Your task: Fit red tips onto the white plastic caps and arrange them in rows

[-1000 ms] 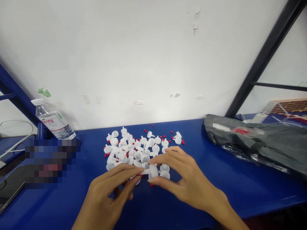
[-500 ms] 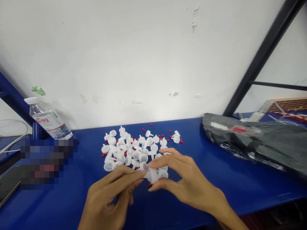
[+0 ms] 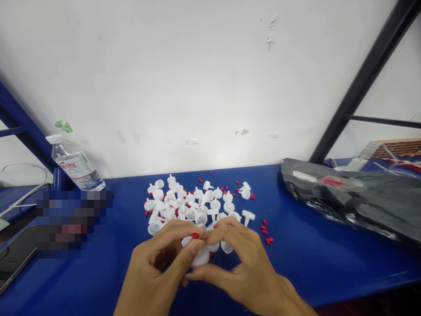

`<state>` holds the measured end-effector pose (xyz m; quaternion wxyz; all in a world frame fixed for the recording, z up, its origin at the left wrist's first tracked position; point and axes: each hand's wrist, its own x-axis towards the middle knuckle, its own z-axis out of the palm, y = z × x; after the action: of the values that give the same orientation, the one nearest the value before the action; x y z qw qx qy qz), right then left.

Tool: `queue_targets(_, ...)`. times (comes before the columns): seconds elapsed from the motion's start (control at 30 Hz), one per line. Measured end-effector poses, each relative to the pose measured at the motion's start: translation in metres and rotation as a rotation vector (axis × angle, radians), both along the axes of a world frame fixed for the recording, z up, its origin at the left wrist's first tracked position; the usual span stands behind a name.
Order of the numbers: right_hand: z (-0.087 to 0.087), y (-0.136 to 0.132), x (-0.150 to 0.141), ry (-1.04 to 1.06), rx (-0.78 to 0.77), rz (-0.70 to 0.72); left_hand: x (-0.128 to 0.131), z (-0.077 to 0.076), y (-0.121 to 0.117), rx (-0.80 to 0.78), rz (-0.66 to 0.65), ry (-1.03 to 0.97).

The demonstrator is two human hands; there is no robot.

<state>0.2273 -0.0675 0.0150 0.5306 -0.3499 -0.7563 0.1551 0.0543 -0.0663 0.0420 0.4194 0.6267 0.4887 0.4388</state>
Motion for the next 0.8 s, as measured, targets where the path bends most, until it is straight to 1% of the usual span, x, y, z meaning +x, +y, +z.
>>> queue_targets(0.1,-0.005,0.0,-0.003,-0.007,-0.053,-0.039,0.0,-0.001,0.002,-0.052,0.005,0.023)
queue_targets(0.17,-0.008,-0.001,-0.003,-0.014,-0.117,-0.035,0.001,-0.005,0.004,-0.063,0.014,0.021)
queue_targets(0.23,-0.011,-0.001,-0.003,-0.021,-0.183,-0.015,0.002,-0.009,0.005,-0.049,0.031,0.001)
queue_targets(0.3,-0.012,-0.001,-0.002,-0.024,-0.209,-0.005,0.004,-0.01,0.005,-0.01,0.05,-0.015)
queue_targets(0.37,-0.012,-0.001,0.0,-0.012,-0.181,-0.015,0.003,-0.006,0.006,0.052,0.089,0.007)
queue_targets(0.4,-0.011,-0.001,0.001,0.006,-0.156,-0.025,0.001,-0.001,0.008,0.098,0.131,0.032)
queue_targets(0.47,-0.009,-0.001,0.005,0.069,-0.11,-0.045,-0.006,0.012,0.021,0.219,0.266,0.106)
queue_targets(0.53,-0.006,0.0,0.008,0.147,-0.091,-0.059,-0.019,0.026,0.047,0.359,0.433,0.205)
queue_targets(0.6,-0.004,0.0,0.011,0.2,-0.091,-0.062,-0.039,0.036,0.088,0.437,0.517,0.303)
queue_targets(0.63,-0.003,0.0,0.012,0.213,-0.089,-0.06,-0.051,0.037,0.112,0.438,0.542,0.321)
queue_targets(0.7,-0.002,0.0,0.013,0.214,-0.079,-0.061,-0.077,0.03,0.159,0.406,0.58,0.315)
queue_targets(0.73,-0.002,0.0,0.013,0.207,-0.07,-0.064,-0.089,0.023,0.181,0.378,0.596,0.324)
queue_targets(0.8,-0.002,-0.001,0.013,0.197,-0.054,-0.08,-0.111,0.005,0.212,0.295,0.671,0.454)
